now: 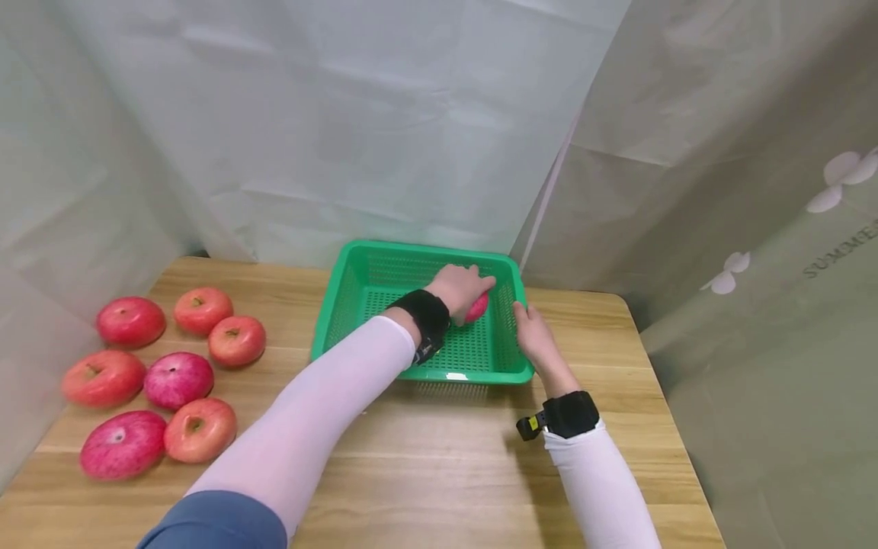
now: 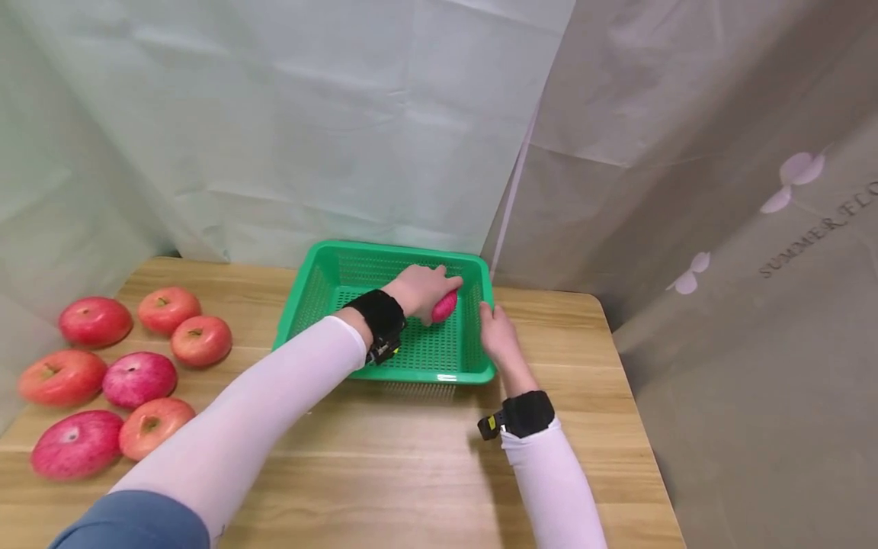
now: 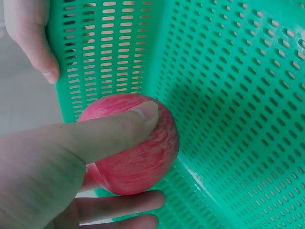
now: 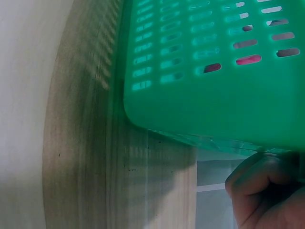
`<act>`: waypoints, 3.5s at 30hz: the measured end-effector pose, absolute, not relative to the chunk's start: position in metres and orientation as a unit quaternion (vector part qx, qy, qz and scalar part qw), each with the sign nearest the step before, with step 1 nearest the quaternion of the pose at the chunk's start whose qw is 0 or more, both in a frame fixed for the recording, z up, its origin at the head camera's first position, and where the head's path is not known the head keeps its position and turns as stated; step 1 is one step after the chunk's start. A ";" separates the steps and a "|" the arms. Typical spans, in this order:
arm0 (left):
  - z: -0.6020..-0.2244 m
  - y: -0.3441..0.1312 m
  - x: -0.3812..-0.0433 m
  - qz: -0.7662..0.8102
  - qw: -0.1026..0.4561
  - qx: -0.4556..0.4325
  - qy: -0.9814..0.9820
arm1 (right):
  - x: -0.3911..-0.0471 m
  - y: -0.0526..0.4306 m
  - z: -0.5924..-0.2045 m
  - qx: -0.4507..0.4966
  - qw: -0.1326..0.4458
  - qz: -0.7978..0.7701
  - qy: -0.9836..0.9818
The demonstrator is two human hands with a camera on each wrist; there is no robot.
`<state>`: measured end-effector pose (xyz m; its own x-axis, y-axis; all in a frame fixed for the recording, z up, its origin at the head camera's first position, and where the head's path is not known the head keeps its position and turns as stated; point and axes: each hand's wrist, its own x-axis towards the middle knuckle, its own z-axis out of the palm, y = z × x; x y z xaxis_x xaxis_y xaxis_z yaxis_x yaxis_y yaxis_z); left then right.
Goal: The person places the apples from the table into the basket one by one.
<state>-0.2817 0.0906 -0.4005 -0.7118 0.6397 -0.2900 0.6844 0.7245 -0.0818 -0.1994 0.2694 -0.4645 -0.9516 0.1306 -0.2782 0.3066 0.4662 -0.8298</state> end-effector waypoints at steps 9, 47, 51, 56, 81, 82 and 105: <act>-0.407 0.091 -0.283 -0.063 0.131 0.363 0.920 | -0.200 0.270 -0.465 0.118 0.087 -0.513 0.846; -0.438 0.100 -0.292 0.045 0.121 0.350 0.928 | -0.200 0.273 -0.471 0.118 0.077 -0.530 0.836; -0.441 0.102 -0.296 0.049 0.119 0.340 0.932 | -0.200 0.274 -0.472 0.117 0.075 -0.531 0.836; -0.445 0.102 -0.301 0.054 0.125 0.328 0.935 | -0.199 0.274 -0.472 0.116 0.074 -0.529 0.837; -0.442 0.102 -0.296 0.016 0.133 0.328 0.935 | -0.198 0.273 -0.467 0.122 0.080 -0.515 0.845; -0.442 0.101 -0.296 0.014 0.133 0.328 0.935 | -0.198 0.273 -0.467 0.123 0.079 -0.514 0.845; -0.425 0.078 -0.290 0.006 0.143 0.331 0.933 | -0.197 0.272 -0.467 0.135 0.077 -0.508 0.847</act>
<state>-0.2898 0.0776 -0.4253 -0.7408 0.6185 -0.2620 0.6150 0.7814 0.1058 -0.1966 0.2719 -0.4668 -0.9517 0.1504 -0.2677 0.3071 0.4479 -0.8397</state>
